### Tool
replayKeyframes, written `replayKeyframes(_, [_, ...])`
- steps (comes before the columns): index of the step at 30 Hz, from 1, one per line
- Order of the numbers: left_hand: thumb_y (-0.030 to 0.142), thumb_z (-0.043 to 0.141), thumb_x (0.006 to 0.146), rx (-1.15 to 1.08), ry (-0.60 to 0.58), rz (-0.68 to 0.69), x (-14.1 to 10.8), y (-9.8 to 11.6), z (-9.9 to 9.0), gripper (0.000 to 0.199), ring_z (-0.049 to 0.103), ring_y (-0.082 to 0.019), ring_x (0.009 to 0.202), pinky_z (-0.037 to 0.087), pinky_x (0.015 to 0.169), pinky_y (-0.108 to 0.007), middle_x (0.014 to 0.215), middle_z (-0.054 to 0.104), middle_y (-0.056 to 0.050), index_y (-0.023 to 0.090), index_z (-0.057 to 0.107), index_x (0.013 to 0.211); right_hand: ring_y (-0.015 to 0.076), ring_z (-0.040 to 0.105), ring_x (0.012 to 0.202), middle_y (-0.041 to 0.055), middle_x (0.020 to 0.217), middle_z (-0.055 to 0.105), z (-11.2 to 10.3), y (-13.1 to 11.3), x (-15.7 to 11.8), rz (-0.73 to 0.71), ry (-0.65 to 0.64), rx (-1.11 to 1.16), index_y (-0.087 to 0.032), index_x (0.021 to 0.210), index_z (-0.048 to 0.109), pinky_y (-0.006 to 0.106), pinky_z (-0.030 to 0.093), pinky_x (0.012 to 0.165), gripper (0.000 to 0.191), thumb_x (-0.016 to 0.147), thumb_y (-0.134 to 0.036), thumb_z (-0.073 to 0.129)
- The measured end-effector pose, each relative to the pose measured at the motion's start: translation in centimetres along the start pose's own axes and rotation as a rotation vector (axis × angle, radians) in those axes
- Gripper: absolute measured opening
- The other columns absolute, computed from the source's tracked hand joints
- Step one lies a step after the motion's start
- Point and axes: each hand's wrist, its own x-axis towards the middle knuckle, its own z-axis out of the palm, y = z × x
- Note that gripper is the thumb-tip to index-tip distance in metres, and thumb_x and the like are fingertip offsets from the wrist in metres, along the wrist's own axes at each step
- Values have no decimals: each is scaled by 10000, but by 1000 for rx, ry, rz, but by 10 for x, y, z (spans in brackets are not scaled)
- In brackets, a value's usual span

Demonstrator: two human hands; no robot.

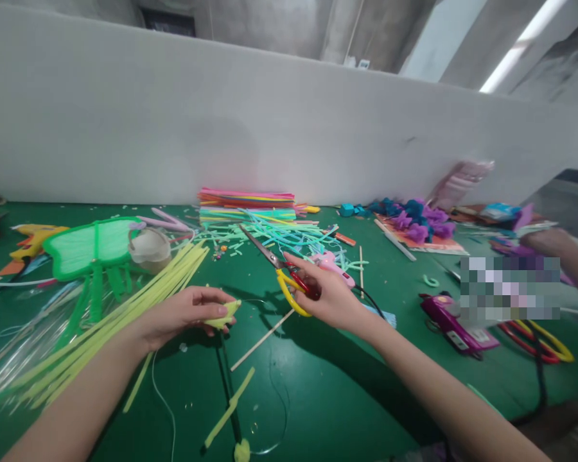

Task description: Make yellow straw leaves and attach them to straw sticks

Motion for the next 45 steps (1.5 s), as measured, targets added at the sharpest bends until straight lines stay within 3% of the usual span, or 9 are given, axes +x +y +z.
replayKeyframes(3, [372,746,731,-20,-11,1,1,0,1,333,707,-205,859,513,714,-252,1004,744,-90,213,703,1020,143,609,780,48,1075,675,-5,1,1,-105,44,-42,-202,1308,510,270,472,698,526,785,-161,544])
replayKeyframes(7, [368,740,737,-37,-19,-4,3,0,1,360,704,-220,897,523,786,-295,1063,734,-95,220,695,1062,181,643,908,37,1082,685,-16,0,2,-197,27,-145,-229,1139,599,294,492,775,359,801,-336,652])
replayKeyframes(10, [364,743,734,-43,-20,-4,3,-1,1,351,706,-219,891,526,806,-307,1050,738,-89,224,702,1053,183,651,871,45,1075,675,-23,-2,2,-162,-5,-219,-234,1133,569,295,504,719,389,796,-398,674])
replayKeyframes(13, [351,748,733,-55,-28,11,4,-2,0,324,700,-220,908,528,822,-312,1043,739,-85,220,710,1027,230,611,1018,97,1134,632,-28,-7,1,-219,-76,-329,-207,1162,524,344,491,831,410,815,-380,657])
replayKeyframes(15, [344,751,732,-66,-27,12,4,-2,0,325,694,-219,923,529,816,-304,1048,737,-83,218,710,1028,288,565,1078,155,1136,600,-30,-10,-1,-279,-79,-408,-156,1183,497,410,462,900,577,753,-487,693])
replayKeyframes(17, [336,752,733,-79,-38,9,4,-1,0,330,687,-216,933,524,828,-301,1048,736,-83,210,708,1034,311,554,1055,172,1102,588,-31,-11,-3,-314,-51,-461,-130,1173,491,441,453,903,691,693,-577,706])
replayKeyframes(22, [299,733,760,-111,-92,39,1,2,1,291,669,-189,924,501,852,-283,1058,724,-72,199,710,1033,236,604,875,114,1002,630,-34,-2,-2,-433,-25,-650,-148,1139,541,340,482,704,329,877,-346,543])
replayKeyframes(28, [239,740,746,-140,-78,54,-1,1,1,300,660,-153,917,484,782,-202,1033,724,-28,228,712,1044,202,607,795,101,995,645,-38,7,11,-654,-77,-712,-143,1202,539,313,467,663,394,879,-369,555])
replayKeyframes(45, [160,836,601,-299,-17,51,-2,-2,3,335,704,-176,835,530,767,-246,918,764,-36,214,738,916,125,562,655,23,895,663,-42,-2,24,-758,-49,-859,-179,1151,541,268,325,539,246,947,-300,476])
